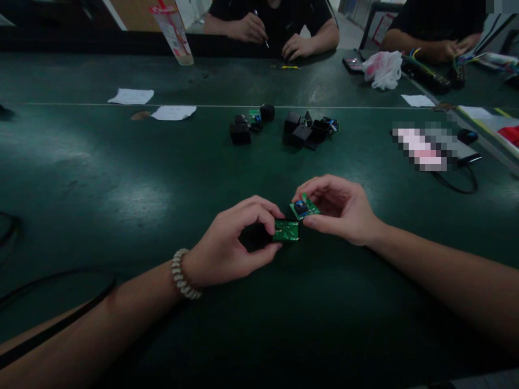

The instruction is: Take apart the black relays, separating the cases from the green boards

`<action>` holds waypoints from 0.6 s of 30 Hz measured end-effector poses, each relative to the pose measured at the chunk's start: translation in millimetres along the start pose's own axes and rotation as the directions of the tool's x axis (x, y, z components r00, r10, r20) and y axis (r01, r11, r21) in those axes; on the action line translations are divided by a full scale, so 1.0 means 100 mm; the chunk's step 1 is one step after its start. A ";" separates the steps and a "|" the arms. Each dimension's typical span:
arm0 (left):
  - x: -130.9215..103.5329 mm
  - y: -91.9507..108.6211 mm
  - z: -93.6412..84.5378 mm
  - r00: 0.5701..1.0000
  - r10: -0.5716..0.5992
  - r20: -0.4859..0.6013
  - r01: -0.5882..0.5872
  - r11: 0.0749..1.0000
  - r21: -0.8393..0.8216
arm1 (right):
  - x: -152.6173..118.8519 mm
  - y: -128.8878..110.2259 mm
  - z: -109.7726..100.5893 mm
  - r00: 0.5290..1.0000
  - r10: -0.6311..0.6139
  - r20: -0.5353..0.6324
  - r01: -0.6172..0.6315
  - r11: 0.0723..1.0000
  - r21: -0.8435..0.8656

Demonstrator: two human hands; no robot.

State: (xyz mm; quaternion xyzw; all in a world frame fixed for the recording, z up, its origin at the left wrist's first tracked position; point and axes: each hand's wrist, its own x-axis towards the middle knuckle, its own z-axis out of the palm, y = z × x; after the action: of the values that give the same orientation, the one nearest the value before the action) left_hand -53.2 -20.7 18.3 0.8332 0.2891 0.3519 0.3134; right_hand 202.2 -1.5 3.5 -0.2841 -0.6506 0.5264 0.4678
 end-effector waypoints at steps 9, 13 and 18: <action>-0.02 -0.03 0.00 1.000 -0.003 0.005 0.003 1.000 -0.009 | 0.56 0.34 -0.45 0.949 -0.267 -0.166 0.049 0.646 -0.761; -0.02 -0.02 -0.01 1.000 -0.003 0.003 0.003 1.000 -0.009 | 0.79 0.45 -0.54 0.934 -0.334 -0.127 0.004 0.365 -0.931; -0.03 -0.01 -0.01 1.000 -0.001 0.012 0.001 1.000 -0.017 | 1.09 0.40 -0.38 0.957 -0.292 -0.003 0.063 0.217 -0.974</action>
State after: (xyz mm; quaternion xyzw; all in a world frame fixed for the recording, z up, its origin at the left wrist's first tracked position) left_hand -56.3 -21.7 16.8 0.8326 0.2847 0.3490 0.3223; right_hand 188.1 119.6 -0.8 -0.4825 -0.8167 -0.0726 0.3082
